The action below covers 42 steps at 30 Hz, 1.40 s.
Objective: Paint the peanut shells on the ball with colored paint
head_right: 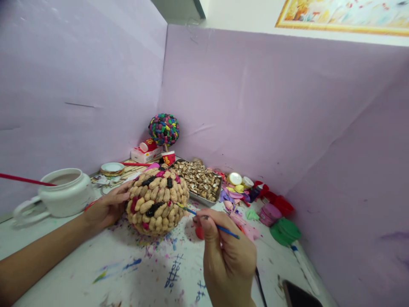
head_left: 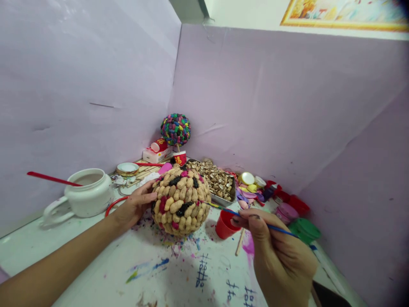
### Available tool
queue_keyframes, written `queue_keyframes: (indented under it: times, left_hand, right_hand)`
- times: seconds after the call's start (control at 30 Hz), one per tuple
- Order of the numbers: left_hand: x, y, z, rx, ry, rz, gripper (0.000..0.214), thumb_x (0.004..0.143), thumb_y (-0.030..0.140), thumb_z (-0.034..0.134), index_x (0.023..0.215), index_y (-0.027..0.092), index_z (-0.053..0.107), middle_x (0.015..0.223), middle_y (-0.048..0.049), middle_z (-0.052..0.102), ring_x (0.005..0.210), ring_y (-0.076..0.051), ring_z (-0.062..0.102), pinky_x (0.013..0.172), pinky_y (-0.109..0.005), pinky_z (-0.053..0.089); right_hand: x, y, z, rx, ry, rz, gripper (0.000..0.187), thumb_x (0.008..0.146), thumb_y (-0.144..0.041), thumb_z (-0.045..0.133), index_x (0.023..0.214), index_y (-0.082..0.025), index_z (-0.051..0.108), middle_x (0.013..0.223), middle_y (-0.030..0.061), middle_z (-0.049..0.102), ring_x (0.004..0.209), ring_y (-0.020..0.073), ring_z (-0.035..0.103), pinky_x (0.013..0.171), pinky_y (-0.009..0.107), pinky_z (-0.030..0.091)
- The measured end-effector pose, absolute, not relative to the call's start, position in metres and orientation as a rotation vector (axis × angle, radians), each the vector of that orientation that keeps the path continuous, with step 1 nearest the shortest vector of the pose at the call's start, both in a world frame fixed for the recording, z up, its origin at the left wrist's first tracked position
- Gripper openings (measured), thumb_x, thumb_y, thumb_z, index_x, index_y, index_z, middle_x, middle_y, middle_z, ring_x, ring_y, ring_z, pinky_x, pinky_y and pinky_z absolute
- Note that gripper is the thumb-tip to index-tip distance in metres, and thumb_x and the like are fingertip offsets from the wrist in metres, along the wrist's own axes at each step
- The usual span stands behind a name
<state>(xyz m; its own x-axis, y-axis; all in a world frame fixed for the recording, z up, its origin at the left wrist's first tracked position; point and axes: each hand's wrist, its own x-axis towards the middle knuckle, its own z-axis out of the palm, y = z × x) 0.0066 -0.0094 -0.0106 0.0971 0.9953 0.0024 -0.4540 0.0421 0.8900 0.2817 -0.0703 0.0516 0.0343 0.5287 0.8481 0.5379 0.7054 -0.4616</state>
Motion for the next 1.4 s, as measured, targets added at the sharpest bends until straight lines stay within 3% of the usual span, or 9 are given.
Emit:
queue_keyframes:
  times: [0.47, 1.07, 1.4]
  left_hand:
    - [0.007, -0.008, -0.012, 0.865, 0.814, 1.312, 0.063, 0.069, 0.028, 0.075, 0.130, 0.026, 0.060, 0.137, -0.0076, 0.064, 0.133, -0.036, 0.049, 0.112, -0.051, 0.037]
    - [0.006, -0.008, -0.007, 0.849, 0.880, 1.318, 0.064, 0.071, 0.031, 0.072, 0.133, 0.027, 0.060, 0.129, -0.0053, 0.069, 0.125, -0.035, 0.057, 0.100, -0.046, 0.051]
    - [0.006, -0.008, -0.008, 0.880, 0.886, 1.315, 0.057, 0.069, 0.033, 0.074, 0.126, 0.030, 0.065, 0.128, -0.0029, 0.070, 0.127, -0.036, 0.055, 0.105, -0.048, 0.048]
  right_hand:
    - [0.278, -0.071, 0.056, -0.844, -1.645, -0.045, 0.015, 0.092, -0.015, 0.056, 0.086, -0.022, 0.067, 0.074, -0.0042, 0.072, 0.065, 0.0075, 0.069, 0.060, 0.013, 0.054]
    - [0.277, -0.070, 0.058, -0.845, -1.580, 0.065, 0.016, 0.093, -0.017, 0.055, 0.083, -0.022, 0.067, 0.067, -0.0057, 0.069, 0.056, 0.0054, 0.064, 0.053, 0.014, 0.050]
    - [0.277, -0.070, 0.057, -0.826, -1.556, 0.144, 0.016, 0.092, -0.017, 0.056, 0.081, -0.022, 0.067, 0.067, -0.0048, 0.070, 0.057, 0.0077, 0.065, 0.050, 0.016, 0.048]
